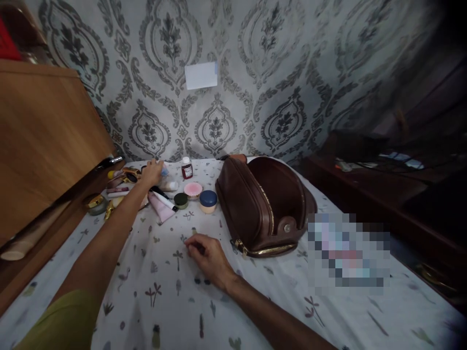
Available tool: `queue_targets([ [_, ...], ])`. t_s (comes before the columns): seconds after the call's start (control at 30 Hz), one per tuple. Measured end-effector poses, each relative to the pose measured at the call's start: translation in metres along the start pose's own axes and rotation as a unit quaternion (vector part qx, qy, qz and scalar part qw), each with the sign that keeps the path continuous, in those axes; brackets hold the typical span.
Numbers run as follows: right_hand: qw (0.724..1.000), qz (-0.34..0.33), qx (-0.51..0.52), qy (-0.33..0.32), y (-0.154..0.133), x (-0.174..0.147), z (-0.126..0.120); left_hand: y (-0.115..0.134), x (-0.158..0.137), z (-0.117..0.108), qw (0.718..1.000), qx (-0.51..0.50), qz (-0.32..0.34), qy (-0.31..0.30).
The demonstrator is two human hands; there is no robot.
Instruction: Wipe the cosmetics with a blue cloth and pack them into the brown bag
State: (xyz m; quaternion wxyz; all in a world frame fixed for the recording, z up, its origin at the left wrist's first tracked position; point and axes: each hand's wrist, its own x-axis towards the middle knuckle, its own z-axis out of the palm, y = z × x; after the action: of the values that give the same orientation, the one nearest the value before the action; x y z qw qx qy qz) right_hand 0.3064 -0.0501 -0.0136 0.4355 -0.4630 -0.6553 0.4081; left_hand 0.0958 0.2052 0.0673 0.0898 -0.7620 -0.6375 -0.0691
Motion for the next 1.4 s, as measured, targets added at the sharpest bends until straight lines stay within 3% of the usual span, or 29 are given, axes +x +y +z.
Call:
queue_targets([
  [0.17,0.999,-0.003,0.035,0.019,0.006,0.0,0.002,-0.003,-0.057,-0.021,0.995,-0.096,0.032,0.02],
  [0.2,0.998,-0.002,0.055,0.026,0.008,0.0,0.003,0.0,-0.076,-0.023,0.979,-0.192,0.069,0.014],
  [0.27,0.993,0.003,0.114,0.031,0.008,0.0,0.003,0.011,-0.117,-0.024,0.918,-0.372,0.131,-0.043],
  [0.33,0.982,0.01,0.188,0.019,0.006,0.001,0.003,0.027,-0.157,-0.022,0.873,-0.459,0.14,-0.088],
  [0.4,0.967,0.026,0.252,-0.012,0.003,0.002,0.001,0.044,-0.191,-0.019,0.849,-0.499,0.138,-0.111],
  [0.5,0.954,0.053,0.289,-0.057,-0.001,0.005,-0.003,0.058,-0.219,-0.016,0.846,-0.51,0.126,-0.09],
  [0.73,0.965,0.053,0.249,-0.06,-0.001,0.004,-0.001,0.055,-0.232,-0.007,0.822,-0.559,0.035,-0.102],
  [0.9,0.967,0.062,0.231,-0.085,-0.006,0.001,0.0,0.061,-0.237,0.001,0.817,-0.571,0.035,-0.073],
  [1.07,0.973,0.054,0.218,-0.045,-0.008,0.002,-0.001,0.064,-0.239,-0.002,0.845,-0.532,0.044,-0.038],
  [1.17,0.966,0.063,0.251,-0.017,-0.011,0.003,-0.004,0.057,-0.235,-0.004,0.878,-0.478,0.019,0.026],
  [1.23,0.953,0.065,0.296,-0.012,-0.014,0.002,-0.005,0.051,-0.231,-0.003,0.885,-0.46,-0.016,0.064],
  [1.33,0.939,0.078,0.333,-0.043,-0.019,-0.001,-0.003,0.048,-0.23,0.001,0.854,-0.512,-0.058,0.077],
  [1.4,0.939,0.093,0.322,-0.071,-0.02,-0.003,-0.001,0.052,-0.234,0.0,0.821,-0.565,-0.027,0.074],
])
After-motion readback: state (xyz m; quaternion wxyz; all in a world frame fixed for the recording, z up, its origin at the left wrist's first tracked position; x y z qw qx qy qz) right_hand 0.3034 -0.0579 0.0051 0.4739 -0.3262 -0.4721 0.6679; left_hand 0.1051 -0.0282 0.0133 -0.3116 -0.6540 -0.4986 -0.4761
